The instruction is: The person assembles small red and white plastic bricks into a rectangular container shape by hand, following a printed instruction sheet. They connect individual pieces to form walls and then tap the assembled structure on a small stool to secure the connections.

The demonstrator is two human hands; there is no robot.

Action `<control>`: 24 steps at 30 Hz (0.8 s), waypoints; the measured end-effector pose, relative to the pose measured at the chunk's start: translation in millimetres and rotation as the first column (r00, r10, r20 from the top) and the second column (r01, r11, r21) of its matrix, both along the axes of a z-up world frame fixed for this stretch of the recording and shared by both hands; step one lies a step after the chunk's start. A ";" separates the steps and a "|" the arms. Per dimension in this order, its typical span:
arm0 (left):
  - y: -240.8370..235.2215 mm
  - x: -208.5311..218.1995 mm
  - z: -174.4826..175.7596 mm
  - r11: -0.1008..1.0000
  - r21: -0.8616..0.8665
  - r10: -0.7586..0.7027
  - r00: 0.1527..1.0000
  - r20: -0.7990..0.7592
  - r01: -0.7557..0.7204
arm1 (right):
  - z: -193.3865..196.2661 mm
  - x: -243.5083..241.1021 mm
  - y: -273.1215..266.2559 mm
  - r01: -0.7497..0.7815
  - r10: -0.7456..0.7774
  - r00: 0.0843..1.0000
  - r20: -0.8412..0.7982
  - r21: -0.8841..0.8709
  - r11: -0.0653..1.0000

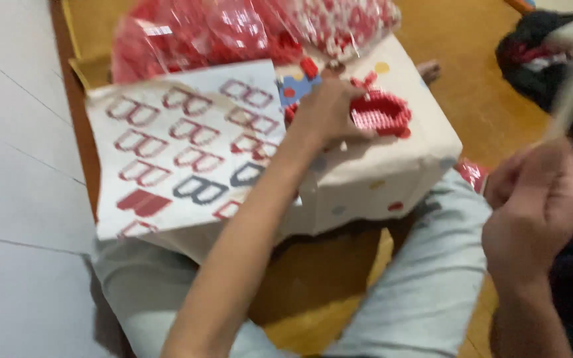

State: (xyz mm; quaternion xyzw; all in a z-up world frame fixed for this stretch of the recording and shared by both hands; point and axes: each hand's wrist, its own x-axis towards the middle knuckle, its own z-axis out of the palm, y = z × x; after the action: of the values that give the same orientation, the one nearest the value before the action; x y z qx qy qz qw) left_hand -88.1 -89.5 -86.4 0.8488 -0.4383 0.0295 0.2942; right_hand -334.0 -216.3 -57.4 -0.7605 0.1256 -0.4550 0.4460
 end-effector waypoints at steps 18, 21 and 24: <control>5.3 -7.4 11.0 1.000 0.027 0.006 0.999 -0.045 -0.004 | -35.6 1.5 -10.7 0.248 -0.249 0.968 0.011 -0.167 0.954; 9.0 -11.9 15.9 0.999 0.026 0.024 0.998 -0.055 -0.023 | -51.5 32.6 -16.3 -0.143 -0.079 0.647 -0.758 -0.222 0.964; 4.7 -6.7 8.6 0.996 0.078 0.032 0.999 -0.007 -0.031 | -34.4 15.1 -38.3 0.129 -0.263 0.886 -0.383 -0.341 0.931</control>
State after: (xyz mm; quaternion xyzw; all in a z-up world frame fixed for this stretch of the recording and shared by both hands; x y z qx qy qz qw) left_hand -94.8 -84.8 -77.7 0.8666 -0.4243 0.0134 0.2624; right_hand -318.8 -254.5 -91.8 -0.8835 0.2242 -0.3368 0.2359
